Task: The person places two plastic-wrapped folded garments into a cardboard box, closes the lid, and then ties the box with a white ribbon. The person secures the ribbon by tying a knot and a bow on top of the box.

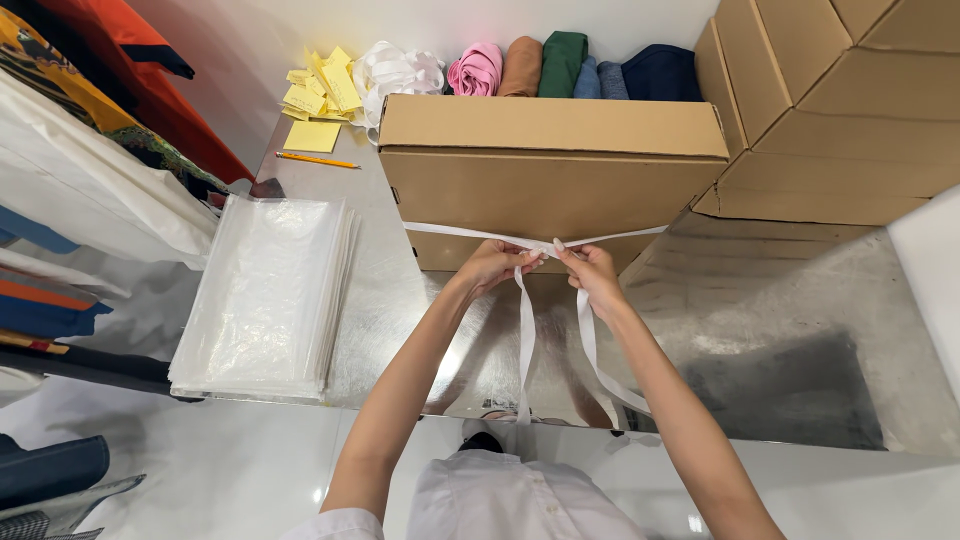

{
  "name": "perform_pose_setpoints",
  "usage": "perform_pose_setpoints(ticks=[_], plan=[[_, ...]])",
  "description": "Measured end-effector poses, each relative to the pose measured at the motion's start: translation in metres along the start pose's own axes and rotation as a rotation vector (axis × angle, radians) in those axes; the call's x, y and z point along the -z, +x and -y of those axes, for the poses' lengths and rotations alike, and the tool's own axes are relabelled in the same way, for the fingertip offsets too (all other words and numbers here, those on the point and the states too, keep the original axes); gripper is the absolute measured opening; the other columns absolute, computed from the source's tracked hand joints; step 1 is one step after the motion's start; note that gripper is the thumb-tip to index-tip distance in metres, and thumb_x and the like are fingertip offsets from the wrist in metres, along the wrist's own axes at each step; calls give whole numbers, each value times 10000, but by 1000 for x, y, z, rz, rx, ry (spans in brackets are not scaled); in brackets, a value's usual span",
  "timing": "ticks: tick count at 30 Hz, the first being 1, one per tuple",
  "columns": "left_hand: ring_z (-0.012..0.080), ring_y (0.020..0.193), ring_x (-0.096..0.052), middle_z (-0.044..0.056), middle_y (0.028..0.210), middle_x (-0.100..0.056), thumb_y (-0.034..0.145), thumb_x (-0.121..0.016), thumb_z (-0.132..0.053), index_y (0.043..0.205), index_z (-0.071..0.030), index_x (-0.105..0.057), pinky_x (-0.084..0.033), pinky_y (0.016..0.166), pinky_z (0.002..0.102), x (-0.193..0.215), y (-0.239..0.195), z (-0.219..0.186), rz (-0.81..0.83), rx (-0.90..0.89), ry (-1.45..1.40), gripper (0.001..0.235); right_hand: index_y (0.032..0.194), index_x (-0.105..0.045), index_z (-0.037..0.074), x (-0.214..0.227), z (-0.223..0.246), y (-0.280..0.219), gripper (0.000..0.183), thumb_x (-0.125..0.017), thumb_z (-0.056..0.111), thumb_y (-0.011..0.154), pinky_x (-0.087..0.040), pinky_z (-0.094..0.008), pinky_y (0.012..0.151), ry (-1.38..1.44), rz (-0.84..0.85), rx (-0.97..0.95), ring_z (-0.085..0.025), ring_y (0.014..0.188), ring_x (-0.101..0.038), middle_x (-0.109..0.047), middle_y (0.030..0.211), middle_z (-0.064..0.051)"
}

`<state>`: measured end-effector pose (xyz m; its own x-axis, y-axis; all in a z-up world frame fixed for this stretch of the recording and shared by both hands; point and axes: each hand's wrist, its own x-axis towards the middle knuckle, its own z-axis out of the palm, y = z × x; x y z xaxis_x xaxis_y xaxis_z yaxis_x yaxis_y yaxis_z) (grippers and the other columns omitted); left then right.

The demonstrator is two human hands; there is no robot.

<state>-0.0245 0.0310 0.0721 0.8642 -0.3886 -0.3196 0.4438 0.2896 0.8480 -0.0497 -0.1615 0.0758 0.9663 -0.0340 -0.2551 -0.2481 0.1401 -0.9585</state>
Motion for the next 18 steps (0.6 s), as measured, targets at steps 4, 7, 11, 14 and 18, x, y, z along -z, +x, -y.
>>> perform_pose_setpoints(ticks=[4,7,11,14,18], plan=[[165,870,-761,98,977,-753,813,-878,-164,1086,37,-703,-639,809,260,1,1,-3,5,-10,-7,382,1074,-636,33,0,5,-1,247,-764,204,950,-218,-94,383,38,53,-38,66,454,-293,-420,679,132],[153,876,-761,113,995,-762,840,-856,-169,1087,48,-697,-637,821,260,5,4,-1,5,-5,9,365,1175,-621,27,0,3,0,305,-756,190,955,-222,-92,388,62,51,-31,66,455,-300,-436,699,126],[174,862,-766,124,975,-762,844,-855,-178,1082,51,-702,-642,832,293,12,-9,-8,-23,29,-1,364,1064,-676,38,-4,-5,5,196,-763,170,948,-225,-102,396,77,-14,33,62,454,-293,-360,631,131],[185,861,-767,127,970,-759,848,-851,-198,1088,46,-703,-636,842,308,21,-21,-9,-19,41,22,373,1016,-692,42,-7,-2,4,159,-766,163,945,-226,-108,400,52,-41,70,56,455,-292,-353,611,131],[209,848,-759,92,950,-714,864,-812,-172,1064,0,-704,-645,821,319,39,-41,2,-2,90,63,285,981,-703,48,-8,1,2,138,-773,160,939,-219,-116,407,44,-58,86,49,461,-277,-332,597,125]])
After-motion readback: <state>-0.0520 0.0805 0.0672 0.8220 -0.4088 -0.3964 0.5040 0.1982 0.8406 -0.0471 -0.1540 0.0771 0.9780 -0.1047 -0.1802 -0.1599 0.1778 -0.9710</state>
